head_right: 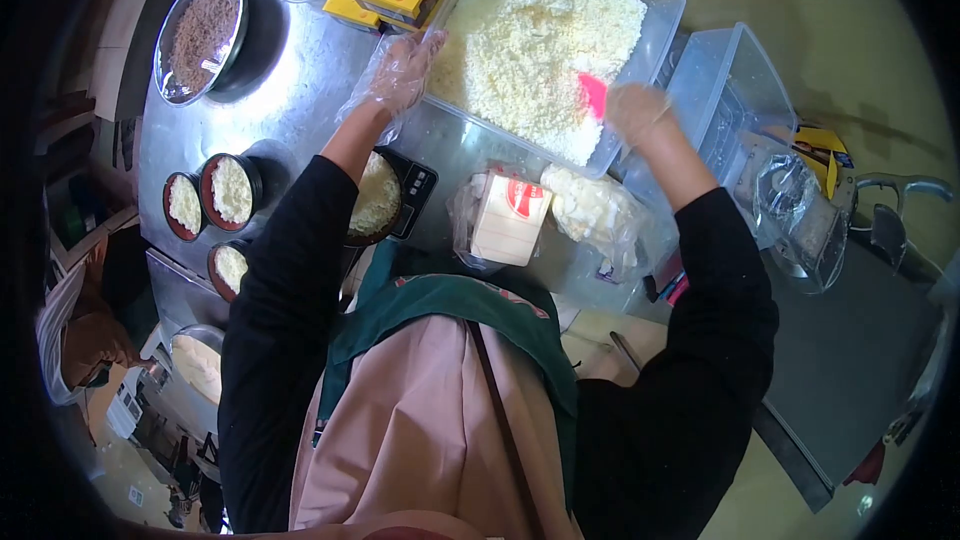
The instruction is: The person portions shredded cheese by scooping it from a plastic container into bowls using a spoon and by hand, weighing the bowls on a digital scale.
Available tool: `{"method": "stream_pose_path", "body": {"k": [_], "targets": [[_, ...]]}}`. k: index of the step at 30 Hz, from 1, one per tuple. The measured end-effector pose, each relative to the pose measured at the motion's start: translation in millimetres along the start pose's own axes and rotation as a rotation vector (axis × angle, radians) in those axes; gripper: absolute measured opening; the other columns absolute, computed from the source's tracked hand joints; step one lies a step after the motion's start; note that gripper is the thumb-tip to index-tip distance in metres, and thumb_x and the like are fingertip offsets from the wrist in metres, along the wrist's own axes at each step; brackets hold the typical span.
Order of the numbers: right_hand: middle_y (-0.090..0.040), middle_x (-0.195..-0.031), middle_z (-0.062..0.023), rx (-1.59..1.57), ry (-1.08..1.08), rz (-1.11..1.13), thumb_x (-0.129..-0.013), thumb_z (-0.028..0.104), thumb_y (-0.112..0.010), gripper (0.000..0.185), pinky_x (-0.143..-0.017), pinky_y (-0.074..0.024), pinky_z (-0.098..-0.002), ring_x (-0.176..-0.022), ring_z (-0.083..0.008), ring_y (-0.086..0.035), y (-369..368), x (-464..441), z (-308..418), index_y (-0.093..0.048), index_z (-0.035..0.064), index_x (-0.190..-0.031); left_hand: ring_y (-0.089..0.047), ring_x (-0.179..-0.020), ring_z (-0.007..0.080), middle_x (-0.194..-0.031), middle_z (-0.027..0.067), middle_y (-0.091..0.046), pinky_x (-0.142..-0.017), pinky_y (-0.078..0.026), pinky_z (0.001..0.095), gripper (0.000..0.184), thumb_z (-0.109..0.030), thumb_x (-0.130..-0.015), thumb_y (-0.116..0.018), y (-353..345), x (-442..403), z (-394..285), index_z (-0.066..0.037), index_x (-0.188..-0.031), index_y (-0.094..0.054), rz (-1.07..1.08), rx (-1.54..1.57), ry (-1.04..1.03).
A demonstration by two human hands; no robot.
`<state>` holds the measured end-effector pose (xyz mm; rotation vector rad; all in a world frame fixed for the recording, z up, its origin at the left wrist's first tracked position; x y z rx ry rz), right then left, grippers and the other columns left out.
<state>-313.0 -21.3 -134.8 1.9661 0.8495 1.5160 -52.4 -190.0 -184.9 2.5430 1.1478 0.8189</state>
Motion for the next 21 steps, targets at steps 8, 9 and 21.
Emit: {"method": "stream_pose_path", "body": {"k": [8,9,21], "targets": [[-0.062,-0.079,-0.0261,-0.087,0.554,0.289,-0.082,0.022,-0.052,0.026,-0.063,-0.0471,-0.0436,-0.069,-0.034,-0.062,-21.7,-19.7,18.5,-0.065,0.0003,-0.076,-0.056,-0.105,0.039,-0.107,0.0306,-0.059,-0.092,-0.039,0.0403,0.066,-0.051,-0.092,-0.045,3.2,7.1,-5.0,0.011,-0.115,-0.053,-0.071,-0.014,-0.019],[-0.063,-0.079,-0.0262,-0.232,0.452,0.261,-0.082,0.022,-0.052,0.026,-0.063,-0.0468,-0.0433,-0.068,-0.0337,-0.062,-11.4,-22.6,11.4,-0.065,0.0004,-0.076,-0.055,-0.106,0.0392,-0.108,0.0307,-0.059,-0.093,-0.039,0.0402,0.067,-0.051,-0.091,-0.045,3.3,7.5,-5.7,0.011,-0.116,-0.053,-0.065,-0.023,-0.013],[-0.063,-0.09,-0.0236,-0.063,0.502,0.44,-0.083,0.019,-0.047,0.028,-0.071,-0.0482,-0.0424,-0.08,-0.0341,-0.063,-19.4,-8.9,23.5,-0.062,-0.0012,-0.071,-0.051,-0.113,0.041,-0.118,0.0309,-0.055,-0.097,-0.036,0.0399,0.067,-0.051,-0.091,-0.045,3.4,7.9,-4.7,0.009,-0.122,-0.051,-0.024,0.007,0.029]]}}
Point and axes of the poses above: each hand's wrist, its own x-axis away from the middle knuckle, its own y-axis out of the back of the hand, z = x × y, the point moved 5 cm from there along -x, towards the middle knuckle
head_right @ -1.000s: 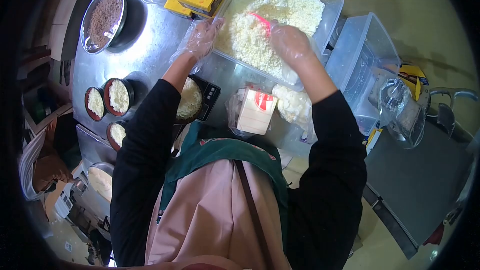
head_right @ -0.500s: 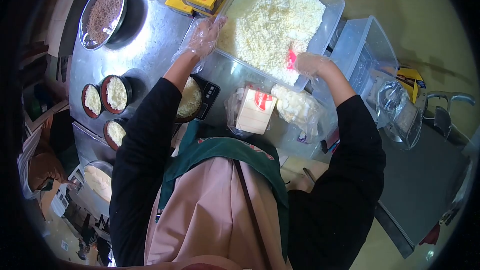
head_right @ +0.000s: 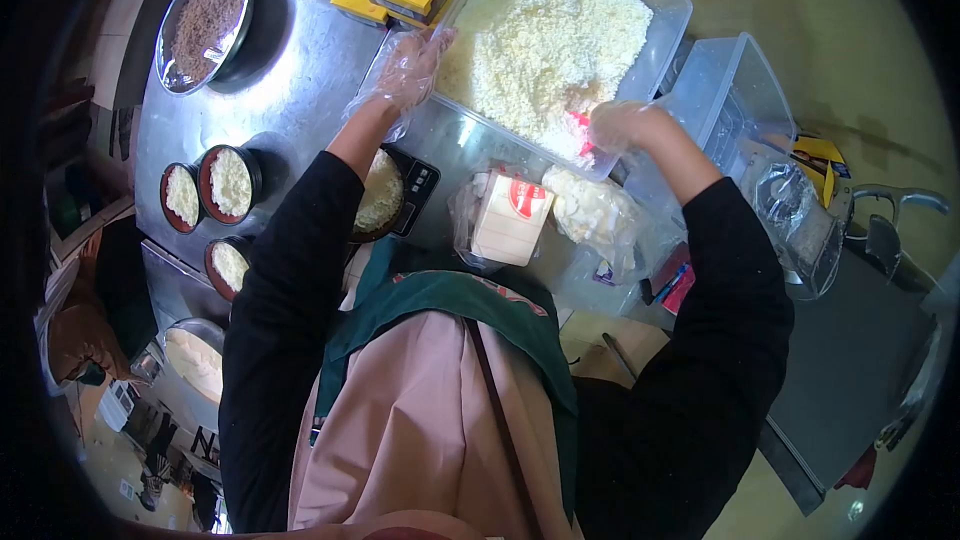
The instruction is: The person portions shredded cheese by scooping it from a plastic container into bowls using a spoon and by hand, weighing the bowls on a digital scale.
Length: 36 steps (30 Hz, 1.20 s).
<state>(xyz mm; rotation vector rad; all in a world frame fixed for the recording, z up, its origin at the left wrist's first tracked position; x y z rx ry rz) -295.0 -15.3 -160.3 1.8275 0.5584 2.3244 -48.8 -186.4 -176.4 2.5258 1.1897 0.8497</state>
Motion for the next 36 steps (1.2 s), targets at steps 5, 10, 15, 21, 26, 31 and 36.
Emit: {"method": "stream_pose_path", "body": {"k": [5,10,15,21,26,31,36], "targets": [[-0.063,-0.091,-0.0237,-0.032,-0.202,-0.228,-0.087,0.021,-0.045,0.027,-0.075,-0.0473,-0.044,-0.085,-0.0369,-0.062,80.0,51.5,30.3,-0.06,-0.0011,-0.087,-0.052,-0.112,0.041,-0.116,0.0312,-0.056,-0.097,-0.037,0.04,0.068,-0.051,-0.091,-0.045,-4.8,-8.9,9.2,0.009,-0.122,-0.05,0.021,-0.013,0.011],[-0.063,-0.096,-0.0237,-0.165,-0.188,-0.576,-0.09,0.024,-0.043,0.031,-0.079,-0.0476,-0.0447,-0.089,-0.039,-0.061,81.6,29.5,23.3,-0.058,0.0018,-0.105,-0.053,-0.11,0.0404,-0.113,0.0315,-0.057,-0.096,-0.038,0.04,0.068,-0.051,-0.091,-0.045,-3.2,-8.9,9.7,0.01,-0.121,-0.05,0.015,-0.04,-0.015],[-0.063,-0.104,-0.0207,-0.281,-0.365,-0.626,-0.093,0.03,-0.042,0.036,-0.084,-0.0472,-0.0434,-0.094,-0.0371,-0.061,79.3,69.4,-12.4,-0.058,0.0039,-0.111,-0.054,-0.11,0.04,-0.113,0.0309,-0.057,-0.094,-0.038,0.0405,0.065,-0.049,-0.091,-0.046,-3.1,-8.4,9.0,0.01,-0.119,-0.052,-0.018,-0.036,-0.015],[-0.061,-0.115,-0.0171,-0.201,-0.156,-0.651,-0.094,0.036,-0.042,0.042,-0.091,-0.0456,-0.0412,-0.102,-0.0339,-0.059,55.6,33.4,45.2,-0.056,0.0092,-0.123,-0.05,-0.114,0.0411,-0.118,0.0292,-0.055,-0.098,-0.036,0.0434,0.066,-0.053,-0.09,-0.042,-3.1,-7.1,6.7,0.004,-0.118,-0.055,-0.021,-0.046,-0.038],[-0.062,-0.11,-0.0179,-0.225,-0.523,-0.606,-0.09,0.036,-0.047,0.04,-0.088,-0.0461,-0.0424,-0.101,-0.0358,-0.059,92.4,74.0,-6.5,-0.059,0.0059,-0.115,-0.053,-0.108,0.0425,-0.111,0.0325,-0.057,-0.094,-0.038,0.0408,0.066,-0.05,-0.091,-0.044,0.3,-2.5,-0.1,0.009,-0.119,-0.051,-0.029,-0.028,-0.066],[-0.064,-0.099,-0.0201,-0.096,-0.607,-0.593,-0.083,0.034,-0.055,0.036,-0.082,-0.0472,-0.0439,-0.097,-0.0371,-0.06,55.7,26.1,-38.8,-0.062,0.0041,-0.101,-0.053,-0.109,0.0419,-0.112,0.0327,-0.057,-0.094,-0.038,0.0409,0.067,-0.051,-0.091,-0.043,0.7,-4.0,-0.2,0.01,-0.119,-0.051,-0.055,-0.022,-0.082],[-0.063,-0.095,-0.0226,-0.191,-0.331,-0.504,-0.087,0.03,-0.05,0.031,-0.08,-0.0468,-0.0448,-0.093,-0.0398,-0.059,61.9,41.8,17.4,-0.062,0.0038,-0.099,-0.055,-0.107,0.0413,-0.11,0.0321,-0.058,-0.093,-0.039,0.0408,0.066,-0.051,-0.091,-0.044,-4.8,-9.7,10.9,0.009,-0.116,-0.054,-0.063,-0.052,-0.043]]}}
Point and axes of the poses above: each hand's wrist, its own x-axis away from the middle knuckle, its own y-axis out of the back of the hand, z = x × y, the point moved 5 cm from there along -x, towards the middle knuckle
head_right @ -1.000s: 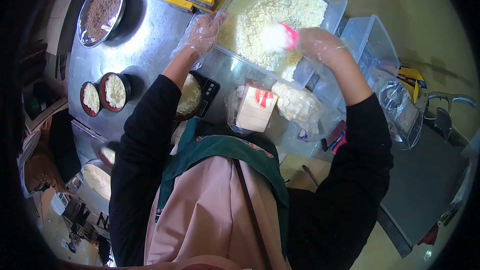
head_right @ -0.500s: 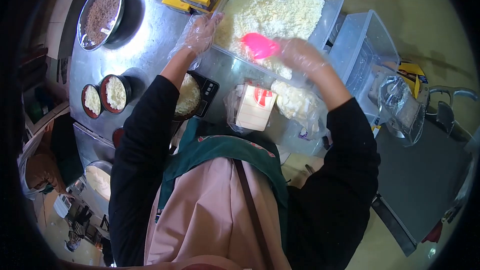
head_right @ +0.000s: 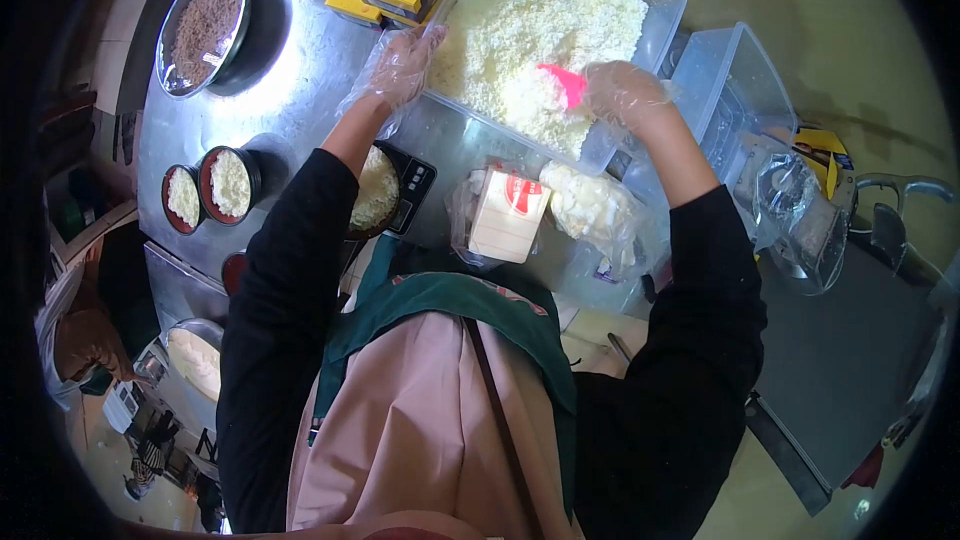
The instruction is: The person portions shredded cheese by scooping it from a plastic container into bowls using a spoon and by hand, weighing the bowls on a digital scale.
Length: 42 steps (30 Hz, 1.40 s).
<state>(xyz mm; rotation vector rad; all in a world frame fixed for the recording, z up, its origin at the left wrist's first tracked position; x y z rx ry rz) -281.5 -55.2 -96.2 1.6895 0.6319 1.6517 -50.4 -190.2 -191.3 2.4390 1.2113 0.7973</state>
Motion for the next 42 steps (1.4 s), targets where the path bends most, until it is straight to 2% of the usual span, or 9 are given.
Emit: {"method": "stream_pose_path", "body": {"k": [5,11,19,21,23,29,31,37,42], "targets": [[-0.063,-0.089,-0.0238,-0.106,-0.114,-0.395,-0.091,0.032,-0.046,0.034,-0.079,-0.0459,-0.0462,-0.091,-0.0408,-0.059,31.0,-16.5,-11.9,-0.062,0.0029,-0.098,-0.05,-0.114,0.041,-0.119,0.0303,-0.054,-0.097,-0.036,0.0429,0.065,-0.052,-0.09,-0.045,5.6,5.2,-10.3,0.006,-0.116,-0.056,0.07,0.046,0.035],[-0.064,-0.088,-0.0236,0.07,-0.056,-0.028,-0.085,0.04,-0.052,0.041,-0.075,-0.047,-0.0465,-0.085,-0.0386,-0.061,-20.8,-18.4,-12.2,-0.062,0.0008,-0.094,-0.053,-0.11,0.0414,-0.113,0.0305,-0.057,-0.095,-0.038,0.0431,0.064,-0.051,-0.09,-0.045,6.3,4.6,-9.2,0.007,-0.115,-0.057,0.058,0.035,0.05],[-0.064,-0.088,-0.0232,0.136,-0.086,0.054,-0.081,0.035,-0.054,0.037,-0.075,-0.0471,-0.0446,-0.084,-0.0384,-0.061,-41.5,-26.7,-37.8,-0.065,-0.0001,-0.079,-0.051,-0.113,0.0411,-0.118,0.0306,-0.054,-0.098,-0.036,0.0425,0.065,-0.052,-0.089,-0.046,1.3,0.9,-0.3,0.006,-0.116,-0.057,0.07,0.048,0.077],[-0.064,-0.088,-0.0221,0.195,0.181,0.194,-0.082,0.03,-0.05,0.033,-0.073,-0.0479,-0.0451,-0.084,-0.0385,-0.062,-24.5,-16.0,-17.9,-0.065,-0.0002,-0.081,-0.051,-0.114,0.0408,-0.119,0.0302,-0.054,-0.099,-0.035,0.0422,0.065,-0.052,-0.089,-0.045,4.1,4.3,-6.7,0.006,-0.118,-0.056,0.032,0.047,0.026],[-0.064,-0.088,-0.0225,-0.032,0.083,0.069,-0.082,0.026,-0.049,0.03,-0.073,-0.048,-0.0462,-0.083,-0.0381,-0.062,-9.8,-3.6,-15.6,-0.064,0.0003,-0.086,-0.05,-0.115,0.0407,-0.119,0.0301,-0.054,-0.099,-0.035,0.0418,0.066,-0.052,-0.089,-0.045,3.9,3.0,-6.3,0.006,-0.119,-0.056,0.062,0.054,0.029],[-0.064,-0.09,-0.02,0.297,-0.048,-0.186,-0.083,0.027,-0.051,0.028,-0.081,-0.045,-0.0462,-0.087,-0.035,-0.06,-44.2,-14.9,-40.0,-0.065,0.0049,-0.092,-0.057,-0.102,0.0391,-0.105,0.0312,-0.059,-0.089,-0.04,0.0412,0.067,-0.053,-0.089,-0.047,3.0,1.6,-2.9,0.01,-0.113,-0.056,-0.027,0.036,-0.013],[-0.064,-0.089,-0.0174,0.306,0.019,-0.773,-0.085,0.033,-0.052,0.032,-0.087,-0.0422,-0.0452,-0.093,-0.0333,-0.059,-12.4,13.9,-9.8,-0.066,0.0059,-0.093,-0.057,-0.102,0.039,-0.105,0.031,-0.059,-0.089,-0.04,0.0414,0.067,-0.053,-0.089,-0.047,4.2,2.5,-3.2,0.009,-0.113,-0.056,-0.011,0.027,0.003],[-0.064,-0.105,-0.0154,0.084,-0.017,-0.133,-0.086,0.053,-0.048,0.054,-0.099,-0.0327,-0.0492,-0.112,-0.0309,-0.053,-20.7,0.5,53.8,-0.062,0.0072,-0.111,-0.057,-0.101,0.0395,-0.102,0.0306,-0.06,-0.088,-0.04,0.0415,0.065,-0.052,-0.09,-0.046,3.1,1.4,-4.9,0.008,-0.111,-0.057,0.005,0.033,-0.016],[-0.064,-0.087,-0.0203,0.03,0.024,-0.289,-0.086,0.041,-0.051,0.04,-0.08,-0.0457,-0.0437,-0.088,-0.0349,-0.061,-29.3,-15.6,30.0,-0.063,0.0028,-0.094,-0.057,-0.094,0.0391,-0.097,0.0302,-0.061,-0.086,-0.04,0.042,0.065,-0.052,-0.09,-0.047,0.9,-1.0,1.1,0.01,-0.107,-0.057,-0.063,0.028,-0.064]]}}
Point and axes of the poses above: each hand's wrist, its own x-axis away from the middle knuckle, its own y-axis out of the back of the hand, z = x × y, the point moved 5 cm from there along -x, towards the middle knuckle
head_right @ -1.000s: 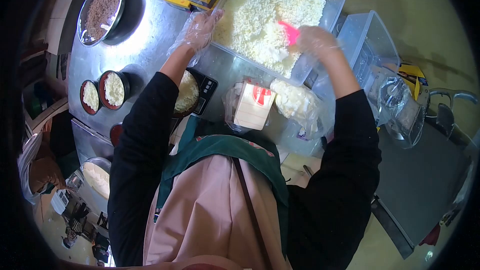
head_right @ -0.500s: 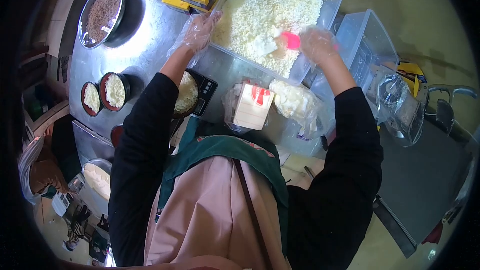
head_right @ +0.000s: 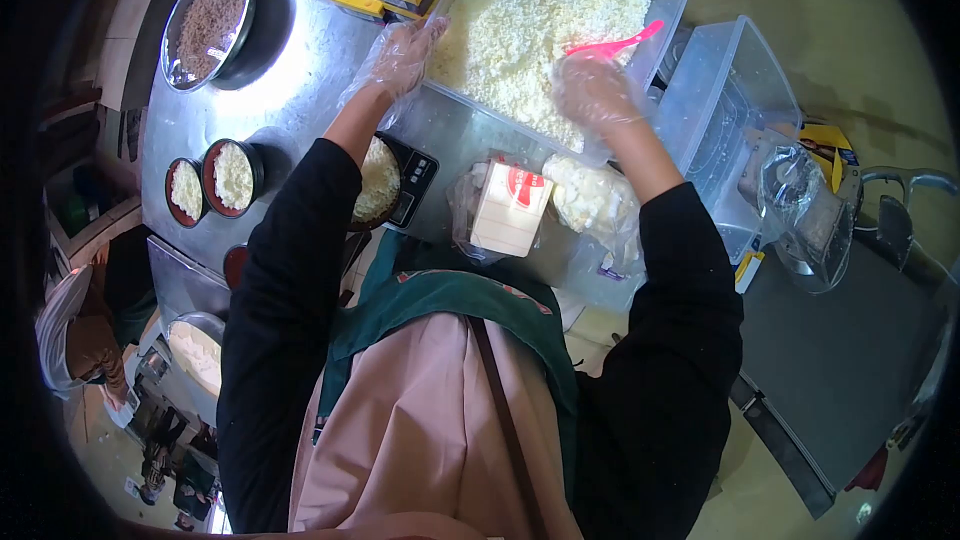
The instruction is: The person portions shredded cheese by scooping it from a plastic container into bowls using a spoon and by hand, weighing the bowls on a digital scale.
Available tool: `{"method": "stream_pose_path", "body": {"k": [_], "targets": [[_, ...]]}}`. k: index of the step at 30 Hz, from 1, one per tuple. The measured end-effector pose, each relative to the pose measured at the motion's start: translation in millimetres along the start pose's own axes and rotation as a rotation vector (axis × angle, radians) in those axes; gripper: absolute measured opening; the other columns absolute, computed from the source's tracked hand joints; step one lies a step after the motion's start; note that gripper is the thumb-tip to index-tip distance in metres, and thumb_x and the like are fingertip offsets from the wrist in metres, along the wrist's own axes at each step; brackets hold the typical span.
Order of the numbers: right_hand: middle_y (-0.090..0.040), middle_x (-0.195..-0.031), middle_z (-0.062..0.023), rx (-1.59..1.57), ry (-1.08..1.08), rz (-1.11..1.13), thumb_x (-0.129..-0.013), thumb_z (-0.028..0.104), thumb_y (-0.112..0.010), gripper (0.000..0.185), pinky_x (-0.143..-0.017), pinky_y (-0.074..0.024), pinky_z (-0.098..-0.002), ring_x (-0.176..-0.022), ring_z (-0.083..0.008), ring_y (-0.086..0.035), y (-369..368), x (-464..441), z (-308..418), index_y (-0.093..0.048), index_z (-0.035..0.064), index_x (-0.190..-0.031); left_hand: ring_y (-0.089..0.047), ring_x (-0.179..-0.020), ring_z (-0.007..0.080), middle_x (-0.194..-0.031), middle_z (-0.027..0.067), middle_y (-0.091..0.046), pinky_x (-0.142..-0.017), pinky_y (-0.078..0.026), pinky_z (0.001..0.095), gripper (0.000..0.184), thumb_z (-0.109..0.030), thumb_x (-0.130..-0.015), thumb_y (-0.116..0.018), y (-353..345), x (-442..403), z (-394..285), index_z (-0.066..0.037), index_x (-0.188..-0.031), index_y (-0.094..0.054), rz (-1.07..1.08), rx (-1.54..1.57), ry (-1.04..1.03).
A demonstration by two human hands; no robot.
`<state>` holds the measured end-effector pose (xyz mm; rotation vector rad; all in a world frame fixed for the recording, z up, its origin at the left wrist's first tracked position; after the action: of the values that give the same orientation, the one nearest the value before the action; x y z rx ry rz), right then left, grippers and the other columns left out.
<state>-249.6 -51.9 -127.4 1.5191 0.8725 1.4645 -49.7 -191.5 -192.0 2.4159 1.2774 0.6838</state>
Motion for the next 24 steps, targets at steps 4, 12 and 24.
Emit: {"method": "stream_pose_path", "body": {"k": [4,12,24], "targets": [[-0.063,-0.085,-0.0211,-0.195,-0.094,-0.126,-0.086,0.024,-0.053,0.026,-0.076,-0.046,-0.0443,-0.084,-0.0384,-0.06,33.7,17.6,-21.2,-0.06,0.0003,-0.093,-0.057,-0.095,0.0393,-0.097,0.0306,-0.061,-0.087,-0.04,0.0421,0.065,-0.051,-0.09,-0.046,1.6,1.7,-5.1,0.01,-0.108,-0.057,0.052,0.023,0.025],[-0.062,-0.093,-0.0223,-0.35,-0.119,-0.291,-0.09,0.016,-0.049,0.021,-0.077,-0.0457,-0.0421,-0.087,-0.0367,-0.061,17.7,26.3,-42.8,-0.057,0.0011,-0.103,-0.054,-0.102,0.0429,-0.104,0.0314,-0.059,-0.09,-0.039,0.0419,0.065,-0.053,-0.09,-0.046,2.5,3.3,-4.9,0.008,-0.112,-0.056,0.05,0.009,0.052],[-0.06,-0.109,-0.0212,-0.481,0.061,-0.211,-0.082,0.008,-0.054,0.03,-0.095,-0.0416,-0.0377,-0.106,-0.0352,-0.056,-46.3,5.4,-37.1,-0.058,0.0064,-0.112,-0.049,-0.115,0.0438,-0.118,0.0312,-0.054,-0.098,-0.035,0.0427,0.071,-0.058,-0.091,-0.038,8.1,5.9,-17.9,0.005,-0.119,-0.055,0.157,-0.121,0.046]]}}
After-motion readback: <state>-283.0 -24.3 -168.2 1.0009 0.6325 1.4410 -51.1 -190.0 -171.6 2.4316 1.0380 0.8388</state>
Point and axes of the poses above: each hand's wrist, its own x-axis away from the middle knuckle, its own y-axis out of the back of the hand, z = x × y, the point moved 5 cm from there along -x, towards the middle knuckle
